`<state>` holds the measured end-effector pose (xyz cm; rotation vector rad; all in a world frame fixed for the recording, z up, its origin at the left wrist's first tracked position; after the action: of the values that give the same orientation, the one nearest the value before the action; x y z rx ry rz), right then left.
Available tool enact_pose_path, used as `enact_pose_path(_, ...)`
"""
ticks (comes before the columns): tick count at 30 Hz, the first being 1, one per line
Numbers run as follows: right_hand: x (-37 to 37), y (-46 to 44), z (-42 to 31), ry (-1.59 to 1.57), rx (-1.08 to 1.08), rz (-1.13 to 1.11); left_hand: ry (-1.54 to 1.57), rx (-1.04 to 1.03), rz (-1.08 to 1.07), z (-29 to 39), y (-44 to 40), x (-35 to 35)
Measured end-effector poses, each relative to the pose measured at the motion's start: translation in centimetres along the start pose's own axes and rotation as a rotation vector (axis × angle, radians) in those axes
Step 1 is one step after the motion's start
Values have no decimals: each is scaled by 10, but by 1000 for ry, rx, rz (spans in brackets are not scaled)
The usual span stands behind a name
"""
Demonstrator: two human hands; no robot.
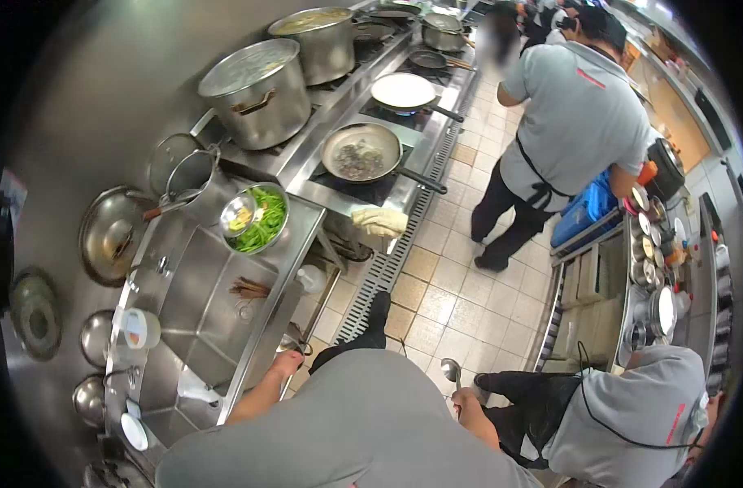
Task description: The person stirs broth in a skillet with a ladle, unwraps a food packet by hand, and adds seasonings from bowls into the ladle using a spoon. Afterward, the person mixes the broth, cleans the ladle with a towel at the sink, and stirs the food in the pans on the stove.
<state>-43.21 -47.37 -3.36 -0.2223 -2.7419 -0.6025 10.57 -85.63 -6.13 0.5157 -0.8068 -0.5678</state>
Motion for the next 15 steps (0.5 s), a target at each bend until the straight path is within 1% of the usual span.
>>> enact_pose_path(1,1,3,-17,-27,-202,-14,-66,-92,-69,14,-15,1)
enact_pose_path(2,3,-6,-41,-52,-394,-34,-111,-285,16,33,-32,-1)
enact_pose_path(3,5,-14,-60,-73,-589,-62,-63,-279,-6,59,-44,0)
enact_pose_path(4,12,-24,-70,-89,-778,-88,-10,-274,-22,100,-58,7)
enact_pose_path(5,15,-38,-68,-81,-781,-83,-33,-412,34,134,-75,11)
enact_pose_path(6,12,-48,-47,-85,-1030,-18,-58,-553,85,168,-91,14)
enact_pose_path(7,11,-53,-21,-106,-1289,61,-60,-570,60,218,-97,24)
enact_pose_path(8,16,-65,-1,-144,-1312,95,52,-505,25,278,-92,40)
enact_pose_path(9,25,-81,22,-181,-1301,38,145,-449,-23,323,-95,49)
enact_pose_path(10,37,-92,40,-242,-1285,3,105,-509,-99,348,-113,46)
enact_pose_path(11,48,-92,45,-315,-1263,-14,-13,-739,61,374,-130,49)
enact_pose_path(12,53,-115,19,94,-1360,5,-99,-983,223,403,-144,47)
enact_pose_path(13,66,-125,3,130,-1272,38,-122,-1016,220,430,-147,46)
enact_pose_path(14,77,-140,-8,327,-1129,61,-163,-1032,183,452,-152,44)
enact_pose_path(15,86,-151,-15,371,-1097,43,-188,-1040,169,465,-158,39)
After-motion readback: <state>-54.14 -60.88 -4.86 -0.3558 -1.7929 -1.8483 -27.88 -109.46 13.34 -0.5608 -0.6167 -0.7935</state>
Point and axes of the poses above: each hand's wrist, its own y-axis away from the middle knuckle, its own x-axis out of the back of the hand, z = x × y, the point moved 3 cm from there along -y, towards the middle knuckle, and after that the axes turned 10 degrees about -x, right-handed, at the moved point
